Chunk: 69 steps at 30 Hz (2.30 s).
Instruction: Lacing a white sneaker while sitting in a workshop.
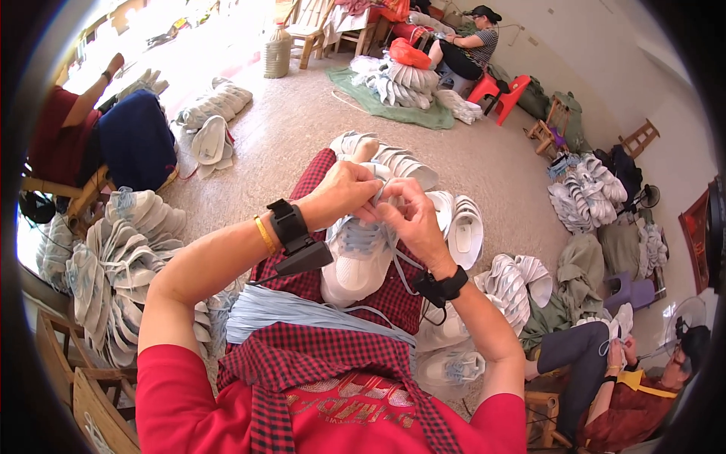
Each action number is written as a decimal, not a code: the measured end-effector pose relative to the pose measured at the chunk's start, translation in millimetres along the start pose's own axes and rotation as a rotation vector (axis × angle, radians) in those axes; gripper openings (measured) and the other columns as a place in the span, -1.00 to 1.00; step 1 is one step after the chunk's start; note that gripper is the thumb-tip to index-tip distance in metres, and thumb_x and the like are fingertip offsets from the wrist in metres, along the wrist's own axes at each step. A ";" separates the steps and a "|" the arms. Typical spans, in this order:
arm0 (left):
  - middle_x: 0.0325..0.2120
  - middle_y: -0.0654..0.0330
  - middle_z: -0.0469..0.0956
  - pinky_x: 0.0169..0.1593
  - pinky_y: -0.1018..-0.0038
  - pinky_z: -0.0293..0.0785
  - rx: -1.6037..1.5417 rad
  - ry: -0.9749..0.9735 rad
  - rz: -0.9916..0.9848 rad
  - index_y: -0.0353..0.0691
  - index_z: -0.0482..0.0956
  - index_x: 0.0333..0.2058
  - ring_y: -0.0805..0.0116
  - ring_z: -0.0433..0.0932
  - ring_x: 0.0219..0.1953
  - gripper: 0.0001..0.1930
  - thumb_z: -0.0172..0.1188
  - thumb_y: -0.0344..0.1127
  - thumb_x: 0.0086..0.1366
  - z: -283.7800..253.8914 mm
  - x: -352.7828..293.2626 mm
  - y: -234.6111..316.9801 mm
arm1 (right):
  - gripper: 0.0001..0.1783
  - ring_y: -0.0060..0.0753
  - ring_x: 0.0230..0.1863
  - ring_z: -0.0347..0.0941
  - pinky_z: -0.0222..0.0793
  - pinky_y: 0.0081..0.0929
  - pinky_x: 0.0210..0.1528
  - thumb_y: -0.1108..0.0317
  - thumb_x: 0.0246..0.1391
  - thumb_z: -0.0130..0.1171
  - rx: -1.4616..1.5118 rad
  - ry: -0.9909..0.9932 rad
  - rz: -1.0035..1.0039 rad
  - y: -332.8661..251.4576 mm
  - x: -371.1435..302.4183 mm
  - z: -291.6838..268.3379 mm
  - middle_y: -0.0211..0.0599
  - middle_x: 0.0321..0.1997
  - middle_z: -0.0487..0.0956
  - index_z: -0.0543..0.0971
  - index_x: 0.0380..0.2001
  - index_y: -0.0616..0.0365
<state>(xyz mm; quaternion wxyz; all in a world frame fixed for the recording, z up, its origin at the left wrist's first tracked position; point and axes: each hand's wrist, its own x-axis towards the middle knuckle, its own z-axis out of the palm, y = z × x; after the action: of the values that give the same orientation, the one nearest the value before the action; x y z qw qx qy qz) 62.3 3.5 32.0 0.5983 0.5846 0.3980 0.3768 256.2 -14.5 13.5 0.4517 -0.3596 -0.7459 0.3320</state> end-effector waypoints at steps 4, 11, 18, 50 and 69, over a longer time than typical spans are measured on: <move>-0.41 0.05 0.63 -0.29 0.49 0.69 0.016 0.036 0.019 -0.44 0.56 -0.29 0.33 0.68 -0.41 -0.73 0.08 -0.28 0.43 -0.5 0.5 -3.8 | -0.81 -0.34 -0.08 0.48 0.45 -0.34 -0.17 0.32 0.03 0.34 -0.238 0.164 -0.060 4.6 2.4 18.1 -0.25 -0.16 0.58 0.62 -0.33 0.17; -0.41 0.15 0.64 -0.45 0.61 0.55 0.033 0.372 0.066 -0.37 0.58 -0.20 0.42 0.67 -0.43 -0.74 0.11 -0.24 0.41 -106.3 -34.7 -18.4 | -0.79 -0.59 -0.47 0.43 0.39 -0.52 -0.46 0.26 0.25 0.14 -0.078 0.516 0.156 46.8 0.4 -58.3 -0.39 -0.42 0.53 0.53 -0.28 0.22; -0.40 0.12 0.66 -0.48 0.65 0.53 -0.005 0.993 0.035 -0.33 0.64 -0.20 0.47 0.66 -0.47 -0.78 0.20 -0.28 0.34 -308.9 -99.8 -54.4 | -0.79 -0.58 -0.46 0.44 0.40 -0.51 -0.43 0.25 0.24 0.15 -0.460 0.914 0.199 129.3 -45.8 -235.3 -0.39 -0.46 0.54 0.50 -0.25 0.19; -0.61 0.10 0.45 -0.46 0.22 0.41 0.942 0.471 0.683 -0.23 0.43 -0.27 0.15 0.43 -0.63 -0.84 0.12 -0.55 0.15 -25.1 -52.8 -50.2 | -0.78 -0.08 -0.52 0.54 0.43 -0.22 -0.51 0.61 -0.14 0.12 -0.645 0.034 -0.445 1.6 -15.1 -12.8 -0.19 -0.53 0.51 0.43 -0.35 0.17; -0.62 0.46 0.40 -0.45 0.58 0.22 0.637 0.234 0.254 -0.30 0.65 -0.37 0.68 0.28 -0.52 -0.79 0.25 -0.26 0.33 -105.7 -26.9 -23.6 | -0.63 0.03 -0.30 0.56 0.50 -0.11 -0.30 0.53 -0.21 0.11 -0.618 -0.140 -0.244 -8.4 -16.8 -14.2 -0.10 -0.32 0.56 0.55 -0.20 0.17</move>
<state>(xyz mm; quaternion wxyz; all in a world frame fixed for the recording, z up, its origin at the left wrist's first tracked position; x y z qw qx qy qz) -45.6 20.4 9.4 0.2847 0.7395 0.4854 0.3695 272.8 -30.4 18.4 0.3053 -0.3640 -0.8780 0.0579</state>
